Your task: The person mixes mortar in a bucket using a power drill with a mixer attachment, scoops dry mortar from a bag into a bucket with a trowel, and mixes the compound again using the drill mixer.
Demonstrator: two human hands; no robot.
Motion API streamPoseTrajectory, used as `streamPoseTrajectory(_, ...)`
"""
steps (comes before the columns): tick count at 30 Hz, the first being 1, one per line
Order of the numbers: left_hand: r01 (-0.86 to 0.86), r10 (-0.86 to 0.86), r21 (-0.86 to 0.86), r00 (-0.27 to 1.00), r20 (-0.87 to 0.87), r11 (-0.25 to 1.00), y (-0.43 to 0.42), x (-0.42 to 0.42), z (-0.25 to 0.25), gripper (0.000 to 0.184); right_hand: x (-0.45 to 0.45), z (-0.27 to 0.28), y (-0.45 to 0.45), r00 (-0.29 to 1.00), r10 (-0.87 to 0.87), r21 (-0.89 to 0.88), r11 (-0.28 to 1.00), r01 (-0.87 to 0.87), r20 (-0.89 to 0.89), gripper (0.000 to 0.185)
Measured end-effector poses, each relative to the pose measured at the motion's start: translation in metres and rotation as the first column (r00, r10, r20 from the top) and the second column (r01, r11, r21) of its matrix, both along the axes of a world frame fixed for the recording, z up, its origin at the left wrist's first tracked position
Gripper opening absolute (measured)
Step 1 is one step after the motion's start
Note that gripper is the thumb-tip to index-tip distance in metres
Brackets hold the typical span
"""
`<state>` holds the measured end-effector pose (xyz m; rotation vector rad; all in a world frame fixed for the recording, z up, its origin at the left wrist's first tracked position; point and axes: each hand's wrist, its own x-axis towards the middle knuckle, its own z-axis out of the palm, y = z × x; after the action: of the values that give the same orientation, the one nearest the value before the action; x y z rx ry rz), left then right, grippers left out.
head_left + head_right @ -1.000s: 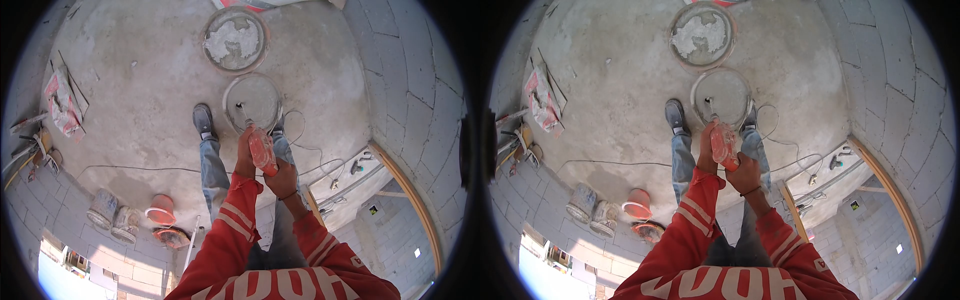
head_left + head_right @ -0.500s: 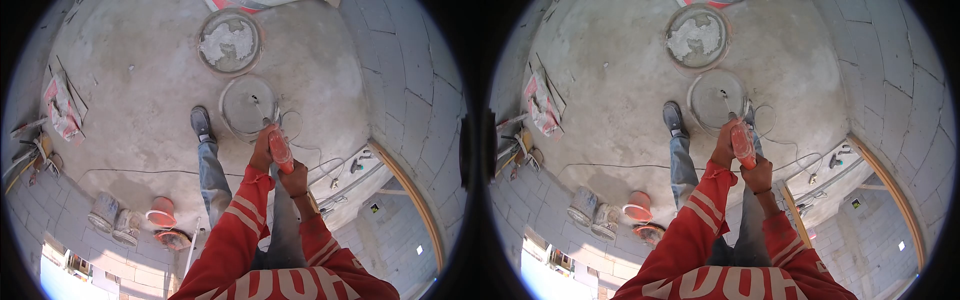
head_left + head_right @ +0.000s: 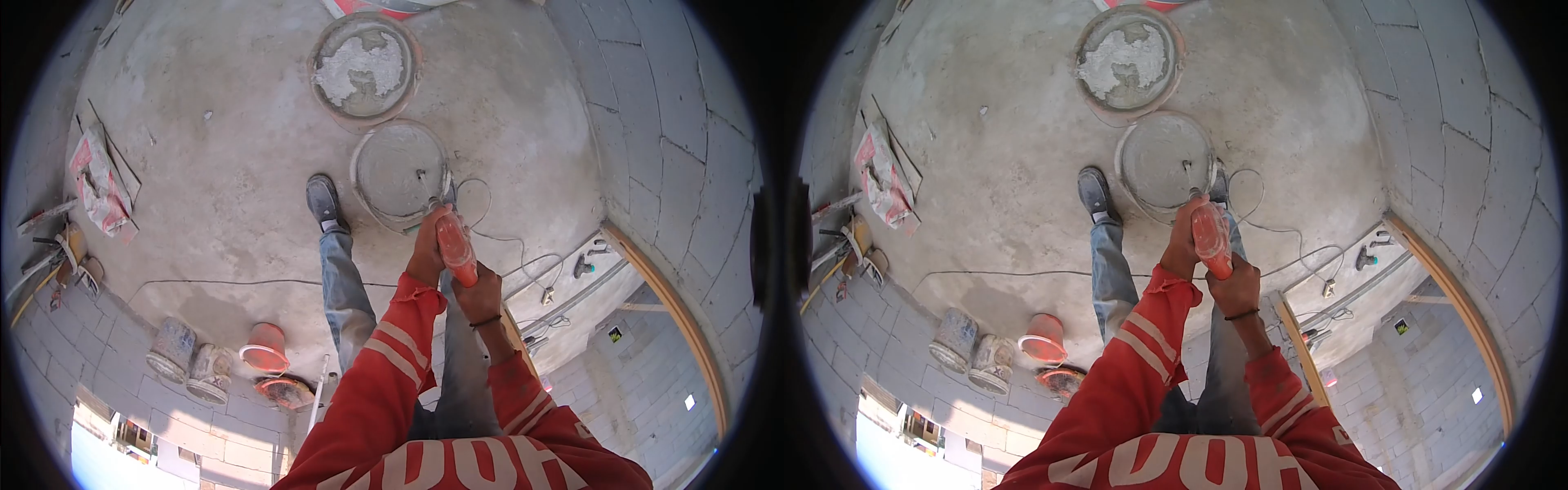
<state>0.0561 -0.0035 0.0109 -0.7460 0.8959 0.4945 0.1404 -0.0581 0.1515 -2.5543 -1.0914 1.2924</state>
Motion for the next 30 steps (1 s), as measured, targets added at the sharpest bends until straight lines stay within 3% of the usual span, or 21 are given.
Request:
streamPoseTrajectory(5,-0.024,0.023,0.046,0.999,0.025,0.999,0.024,-0.012,0.014,0.031,-0.004,-0.003,0.009,0.998,0.056,0.051,0.997,-0.056,0.015,0.023)
streamPoseTrajectory(11,-0.006,0.006,0.029,1.0,-0.005,1.0,0.036,-0.022,0.018,0.036,-0.013,0.002,0.026,0.997,0.077,0.054,0.996,-0.077,0.001,0.023)
streamPoseTrajectory(14,-0.05,0.046,-0.051,0.996,-0.077,0.997,0.038,-0.026,0.027,0.036,-0.019,0.006,0.029,0.993,0.121,0.038,0.992,-0.121,0.017,0.022)
streamPoseTrajectory(17,-0.082,0.084,0.03,0.995,-0.05,0.996,0.034,-0.035,0.02,0.037,-0.024,0.0,0.029,0.987,0.16,0.069,0.985,-0.161,0.022,0.022)
streamPoseTrajectory(20,-0.092,0.095,0.054,0.994,-0.052,0.994,0.038,-0.044,0.017,0.024,-0.033,-0.005,0.03,0.989,0.15,0.088,0.985,-0.151,0.015,0.022)
streamPoseTrajectory(26,-0.105,0.106,0.029,0.993,-0.051,0.994,0.05,-0.049,0.014,0.023,-0.039,-0.011,0.038,0.984,0.172,0.11,0.978,-0.175,0.039,0.024)
streamPoseTrajectory(30,-0.151,0.151,0.147,0.988,0.012,0.978,0.053,-0.05,0.006,0.025,-0.036,-0.01,0.046,0.976,0.209,0.096,0.972,-0.213,0.054,0.025)
